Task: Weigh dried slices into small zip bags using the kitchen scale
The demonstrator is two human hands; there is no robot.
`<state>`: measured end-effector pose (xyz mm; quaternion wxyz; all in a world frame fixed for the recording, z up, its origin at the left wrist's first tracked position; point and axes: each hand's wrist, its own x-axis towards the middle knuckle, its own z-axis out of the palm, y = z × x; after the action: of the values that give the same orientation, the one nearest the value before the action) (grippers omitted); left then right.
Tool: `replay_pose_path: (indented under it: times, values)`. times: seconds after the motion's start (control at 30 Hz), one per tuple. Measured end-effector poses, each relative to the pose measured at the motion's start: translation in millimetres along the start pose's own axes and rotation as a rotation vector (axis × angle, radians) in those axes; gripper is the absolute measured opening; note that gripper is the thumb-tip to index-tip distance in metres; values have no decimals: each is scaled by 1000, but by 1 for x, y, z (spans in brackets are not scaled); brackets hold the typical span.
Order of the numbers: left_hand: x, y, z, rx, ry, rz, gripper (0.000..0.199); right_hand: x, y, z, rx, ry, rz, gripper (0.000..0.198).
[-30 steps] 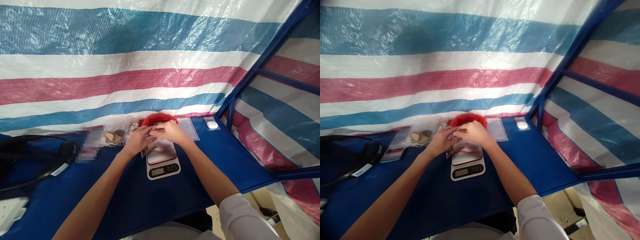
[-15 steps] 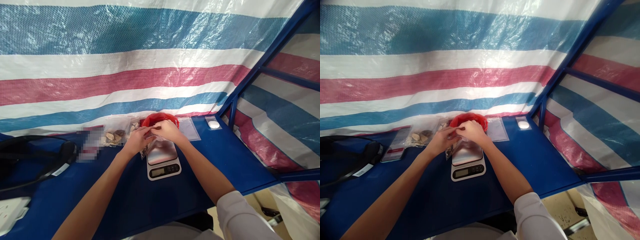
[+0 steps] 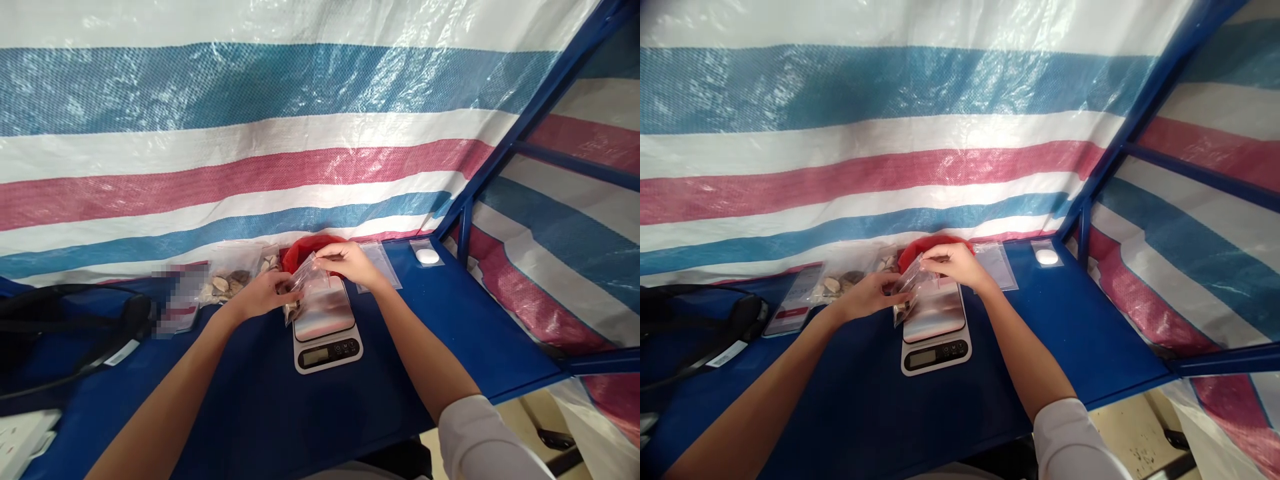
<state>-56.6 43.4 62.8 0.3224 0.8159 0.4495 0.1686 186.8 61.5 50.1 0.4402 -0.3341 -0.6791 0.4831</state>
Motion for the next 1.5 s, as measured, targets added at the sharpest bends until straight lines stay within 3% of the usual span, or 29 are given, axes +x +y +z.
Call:
replay_pose_path:
  times: [0.2, 0.47, 0.63, 0.77, 0.93, 1.17, 1.33, 1.5]
  values:
    - [-1, 2, -19, 76, 77, -46, 42, 0, 21, -8, 116, 120, -6, 30]
    - [2, 5, -28, 20, 201, -267, 56, 8, 43, -8, 307, 191, 28, 27]
    - [15, 6, -32, -8, 269, -219, 54, 18, 47, -7, 378, 368, 89, 36]
    - [26, 15, -41, 83, 208, -179, 45, 23, 50, -2, 422, 474, 94, 43]
    - [39, 17, -48, 151, 156, -167, 41, 23, 58, 3, 373, 462, 69, 34]
    - [51, -2, -45, -129, 373, -164, 66, 22, 67, -4, 358, 500, 118, 30]
    - [57, -2, -42, -158, 426, -148, 49, 24, 78, -7, 425, 485, 163, 35]
    - [63, 0, -50, -90, 404, -112, 50, 25, 82, -6, 434, 458, 196, 35]
